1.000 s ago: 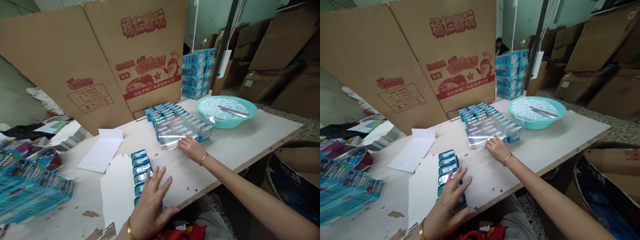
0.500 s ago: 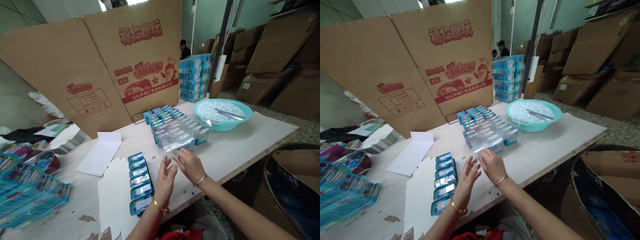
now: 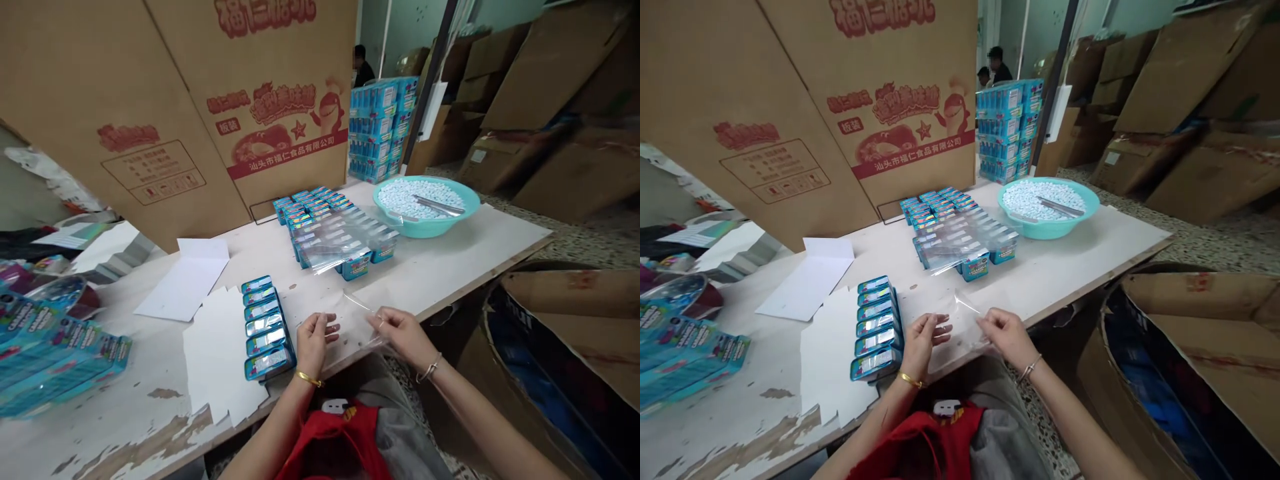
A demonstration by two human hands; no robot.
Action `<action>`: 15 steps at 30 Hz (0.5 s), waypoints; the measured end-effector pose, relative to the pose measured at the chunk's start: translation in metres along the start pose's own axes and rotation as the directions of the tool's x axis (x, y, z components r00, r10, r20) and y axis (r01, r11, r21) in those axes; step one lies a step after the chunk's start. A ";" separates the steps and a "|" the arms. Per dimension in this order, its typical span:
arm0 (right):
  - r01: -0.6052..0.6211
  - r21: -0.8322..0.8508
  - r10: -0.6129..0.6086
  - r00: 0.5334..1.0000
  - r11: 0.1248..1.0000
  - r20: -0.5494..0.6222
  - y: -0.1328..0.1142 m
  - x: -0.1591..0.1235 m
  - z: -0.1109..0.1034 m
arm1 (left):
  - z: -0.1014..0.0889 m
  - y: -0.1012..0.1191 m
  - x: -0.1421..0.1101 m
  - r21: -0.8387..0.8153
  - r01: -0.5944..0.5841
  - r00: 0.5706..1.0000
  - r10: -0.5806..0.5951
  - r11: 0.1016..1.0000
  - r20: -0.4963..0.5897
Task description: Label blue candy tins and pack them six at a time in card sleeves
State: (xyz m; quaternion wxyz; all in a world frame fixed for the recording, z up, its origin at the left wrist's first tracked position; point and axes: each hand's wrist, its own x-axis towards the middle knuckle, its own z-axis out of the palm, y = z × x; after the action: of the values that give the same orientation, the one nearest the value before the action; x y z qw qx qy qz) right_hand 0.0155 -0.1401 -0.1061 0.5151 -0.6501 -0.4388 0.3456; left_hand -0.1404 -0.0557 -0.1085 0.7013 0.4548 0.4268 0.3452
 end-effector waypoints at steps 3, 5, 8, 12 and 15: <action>0.104 -0.302 -0.145 0.983 0.948 -0.114 -0.010 -0.005 0.003 | 0.004 0.002 -0.006 0.048 -0.040 0.996 0.036 0.998 0.085; 0.173 -0.539 -0.248 0.966 0.824 -0.069 -0.019 -0.010 0.015 | 0.006 0.010 -0.017 0.171 -0.117 0.979 0.084 0.978 0.184; 0.230 -0.739 -0.297 0.954 0.633 0.042 -0.027 -0.014 0.039 | -0.011 0.036 -0.037 0.391 -0.402 0.913 0.331 0.828 0.239; 0.263 -0.742 -0.319 0.945 0.616 0.070 -0.022 -0.001 0.066 | -0.079 0.072 -0.038 0.516 -0.542 0.719 0.684 0.664 -0.125; 0.315 -0.590 -0.363 0.931 0.743 0.041 -0.013 0.015 0.093 | -0.132 0.069 -0.016 0.355 -0.285 0.770 0.433 0.891 -0.468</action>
State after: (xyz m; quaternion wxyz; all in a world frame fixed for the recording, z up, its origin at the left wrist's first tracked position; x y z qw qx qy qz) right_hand -0.0652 -0.0916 -0.1151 0.3593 -0.6990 -0.6145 0.0682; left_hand -0.2740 -0.0006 -0.0690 0.4074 0.5027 0.5513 0.5267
